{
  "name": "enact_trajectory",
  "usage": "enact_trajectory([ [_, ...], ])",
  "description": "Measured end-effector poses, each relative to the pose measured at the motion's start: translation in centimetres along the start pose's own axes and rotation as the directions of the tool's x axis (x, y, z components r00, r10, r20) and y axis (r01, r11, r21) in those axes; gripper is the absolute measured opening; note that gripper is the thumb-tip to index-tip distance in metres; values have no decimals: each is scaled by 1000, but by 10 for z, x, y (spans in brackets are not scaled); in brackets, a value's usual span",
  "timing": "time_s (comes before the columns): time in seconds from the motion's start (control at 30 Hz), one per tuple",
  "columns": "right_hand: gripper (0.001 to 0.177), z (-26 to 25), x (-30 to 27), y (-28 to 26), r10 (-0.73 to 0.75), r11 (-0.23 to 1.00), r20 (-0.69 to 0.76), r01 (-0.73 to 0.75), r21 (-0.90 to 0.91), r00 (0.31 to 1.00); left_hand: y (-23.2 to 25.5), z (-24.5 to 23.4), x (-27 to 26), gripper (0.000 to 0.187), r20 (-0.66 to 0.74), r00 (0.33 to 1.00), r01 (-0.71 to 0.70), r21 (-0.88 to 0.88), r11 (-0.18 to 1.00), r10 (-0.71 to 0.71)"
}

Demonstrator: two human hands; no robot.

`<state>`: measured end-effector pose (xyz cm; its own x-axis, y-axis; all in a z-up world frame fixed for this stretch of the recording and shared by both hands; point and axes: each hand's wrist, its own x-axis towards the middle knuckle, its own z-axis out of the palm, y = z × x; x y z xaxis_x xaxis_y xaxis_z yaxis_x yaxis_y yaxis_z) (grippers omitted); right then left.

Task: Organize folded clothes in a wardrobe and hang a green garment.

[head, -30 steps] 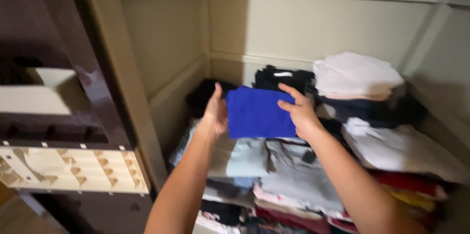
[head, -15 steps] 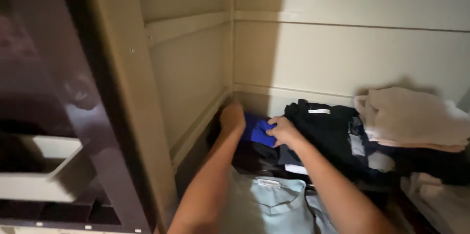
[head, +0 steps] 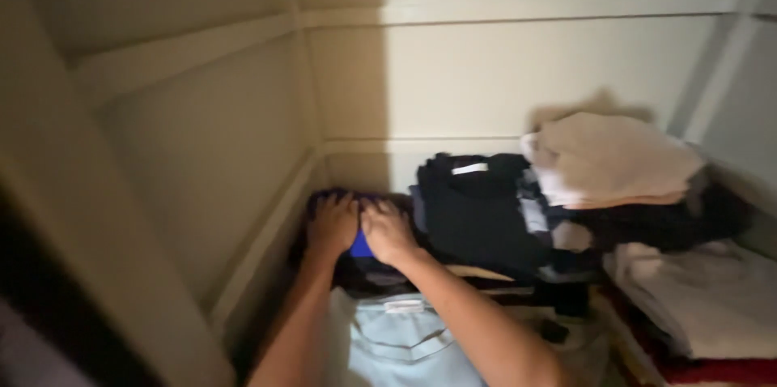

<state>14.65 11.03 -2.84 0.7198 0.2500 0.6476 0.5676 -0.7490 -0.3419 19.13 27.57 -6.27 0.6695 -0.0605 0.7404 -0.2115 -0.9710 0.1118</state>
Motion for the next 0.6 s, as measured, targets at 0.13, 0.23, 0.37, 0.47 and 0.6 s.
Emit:
enact_trajectory([
  [0.13, 41, -25, -8, 44, -129, 989, 49, 125, 85, 990, 30, -49, 19, 41, 393, 918, 21, 103, 994, -60],
  [0.23, 46, -127, -18, 45, -158, 981, 174, 135, 138, 972, 80, -101, 33, 40, 493, 806, 321, 103, 941, -329],
  [0.37, 39, -281, -36, 56, -150, 989, 21, 150, -9, 988, 158, -134, 38, 33, 319, 918, 230, 57, 972, -236],
  [0.47, 28, -326, -86, 210, -119, 972, -175, 79, -220, 977, 228, -132, 33, 24, 181, 979, 147, -285, 947, -98],
  [0.6, 14, -419, -96, 291, 168, 851, -281, -283, -443, 945, 330, -138, 20, 14, 51, 994, -29, -734, 679, 98],
])
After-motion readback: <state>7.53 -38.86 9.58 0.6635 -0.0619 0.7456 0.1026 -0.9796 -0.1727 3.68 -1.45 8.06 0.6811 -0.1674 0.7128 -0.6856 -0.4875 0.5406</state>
